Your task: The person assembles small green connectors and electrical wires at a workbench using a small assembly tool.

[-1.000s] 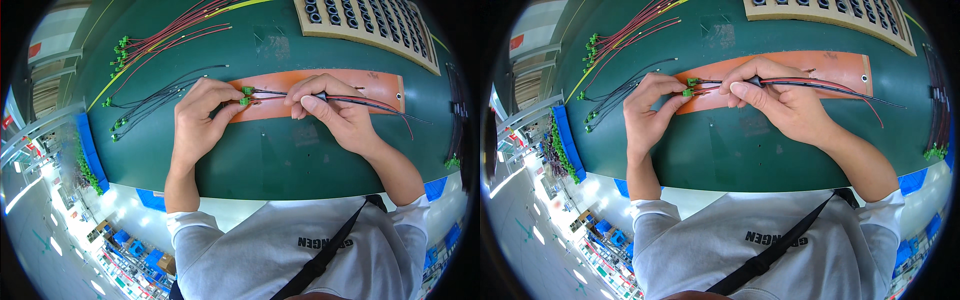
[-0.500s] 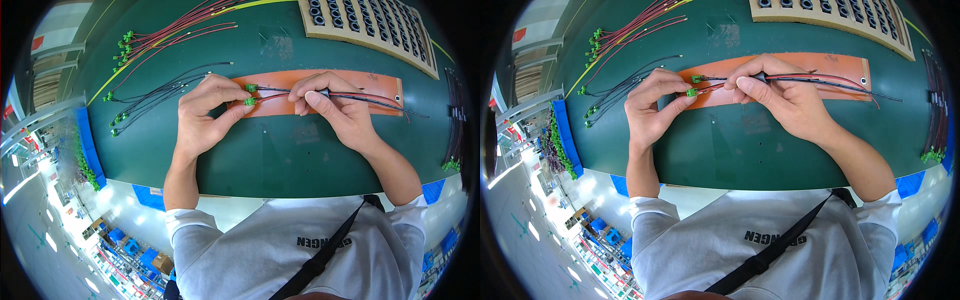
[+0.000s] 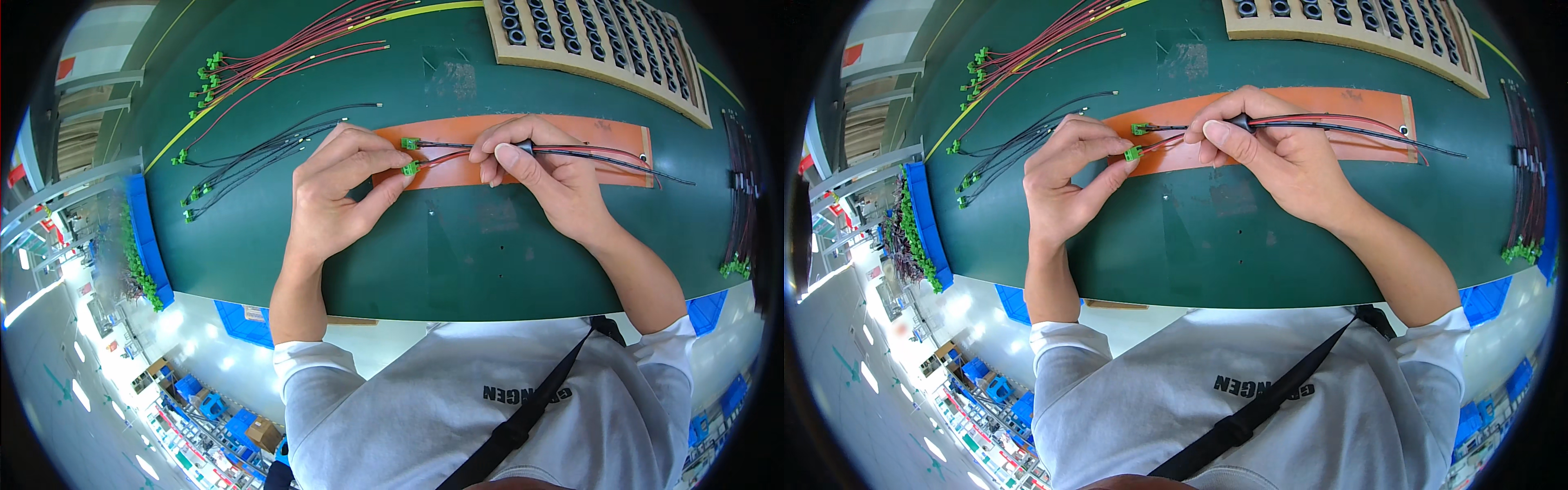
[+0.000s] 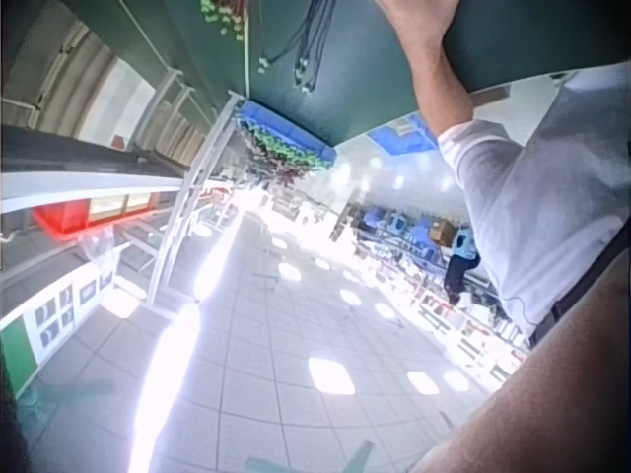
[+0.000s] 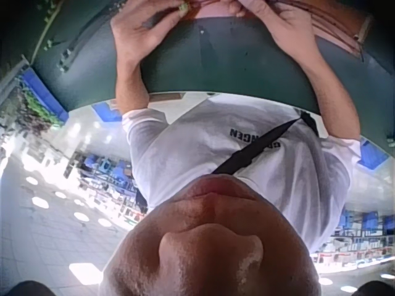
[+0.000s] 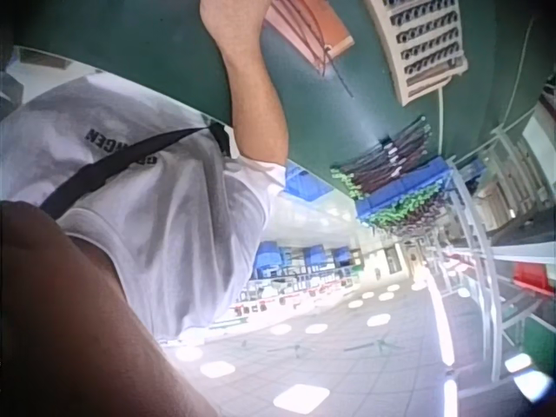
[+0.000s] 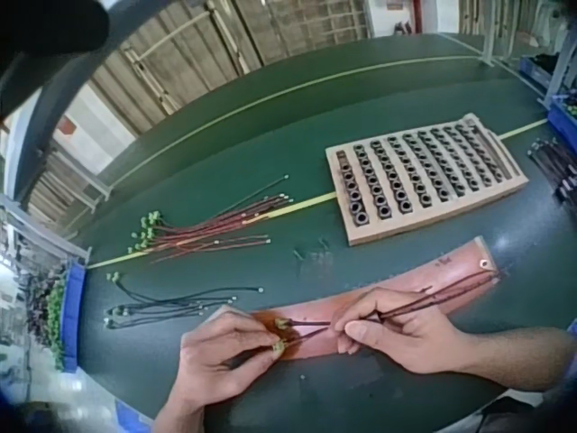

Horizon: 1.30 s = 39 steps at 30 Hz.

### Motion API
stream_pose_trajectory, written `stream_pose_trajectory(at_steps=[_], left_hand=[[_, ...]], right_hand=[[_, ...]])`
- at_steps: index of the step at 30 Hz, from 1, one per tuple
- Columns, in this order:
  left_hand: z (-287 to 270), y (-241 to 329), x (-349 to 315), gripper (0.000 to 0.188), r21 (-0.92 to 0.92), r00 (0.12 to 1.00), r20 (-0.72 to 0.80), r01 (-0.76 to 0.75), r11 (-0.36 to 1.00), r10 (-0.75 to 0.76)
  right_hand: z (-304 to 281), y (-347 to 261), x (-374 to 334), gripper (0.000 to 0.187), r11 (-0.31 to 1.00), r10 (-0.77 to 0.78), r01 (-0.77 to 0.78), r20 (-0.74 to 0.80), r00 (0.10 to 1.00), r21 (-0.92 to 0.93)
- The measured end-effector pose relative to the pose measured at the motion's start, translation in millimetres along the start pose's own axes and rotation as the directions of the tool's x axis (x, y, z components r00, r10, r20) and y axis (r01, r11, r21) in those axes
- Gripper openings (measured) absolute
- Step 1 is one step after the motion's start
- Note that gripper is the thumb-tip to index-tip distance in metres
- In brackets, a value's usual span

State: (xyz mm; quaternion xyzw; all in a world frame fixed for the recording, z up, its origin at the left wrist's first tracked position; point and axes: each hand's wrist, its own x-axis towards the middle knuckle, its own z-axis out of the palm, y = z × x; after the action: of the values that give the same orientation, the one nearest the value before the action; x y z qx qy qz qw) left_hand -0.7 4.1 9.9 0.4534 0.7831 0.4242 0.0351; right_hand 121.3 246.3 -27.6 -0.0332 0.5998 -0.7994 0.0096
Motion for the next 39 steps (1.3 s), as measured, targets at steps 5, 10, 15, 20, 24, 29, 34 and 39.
stream_pose_trajectory(at_steps=[5, 10, 15, 20, 24, 29, 34, 39], left_hand=[[1.7, -0.8, -0.7, 0.022, 0.055, 1.000, 0.001, -0.005, 0.998, 0.005], [10.0, -3.6, -2.5, 0.024, 0.080, 0.996, 0.042, 0.078, 0.994, -0.082], [9.6, -8.3, 1.2, 0.031, -0.003, 0.996, 0.061, 0.059, 0.998, -0.059], [13.3, -3.3, 3.2, 0.043, -0.052, 0.975, 0.065, 0.215, 0.975, -0.212], [7.6, 10.5, 16.4, 0.043, 0.179, 0.993, 0.069, -0.103, 0.978, 0.092], [24.2, 66.3, 30.5, 0.037, 0.655, 0.735, 0.329, -0.630, 0.418, 0.592], [35.6, 63.2, 56.6, 0.032, 0.746, 0.665, 0.480, -0.653, 0.132, 0.572], [13.5, 32.8, 46.4, 0.037, 0.726, 0.761, 0.313, -0.578, 0.374, 0.568]], right_hand=[[0.7, -0.3, 0.2, 0.022, 1.000, 0.016, -0.016, -0.009, 1.000, -0.026], [0.9, 3.0, 0.8, 0.022, 1.000, -0.007, 0.007, -0.005, 1.000, -0.027], [2.1, -1.7, 3.5, 0.021, 0.997, -0.015, 0.013, -0.024, 1.000, -0.073], [-2.2, -12.0, 5.3, 0.021, 0.987, 0.110, -0.111, -0.013, 0.994, -0.120], [1.3, -13.1, 10.3, 0.022, 0.979, 0.073, -0.081, -0.051, 0.996, -0.186], [6.6, -2.6, 11.4, 0.020, 0.940, -0.042, 0.051, 0.034, 0.999, -0.337], [-1.3, 10.3, 4.8, 0.022, 0.910, -0.082, 0.068, -0.017, 0.996, -0.409], [6.3, -1.4, 8.6, 0.023, 0.952, -0.021, 0.018, -0.005, 1.000, -0.306]])
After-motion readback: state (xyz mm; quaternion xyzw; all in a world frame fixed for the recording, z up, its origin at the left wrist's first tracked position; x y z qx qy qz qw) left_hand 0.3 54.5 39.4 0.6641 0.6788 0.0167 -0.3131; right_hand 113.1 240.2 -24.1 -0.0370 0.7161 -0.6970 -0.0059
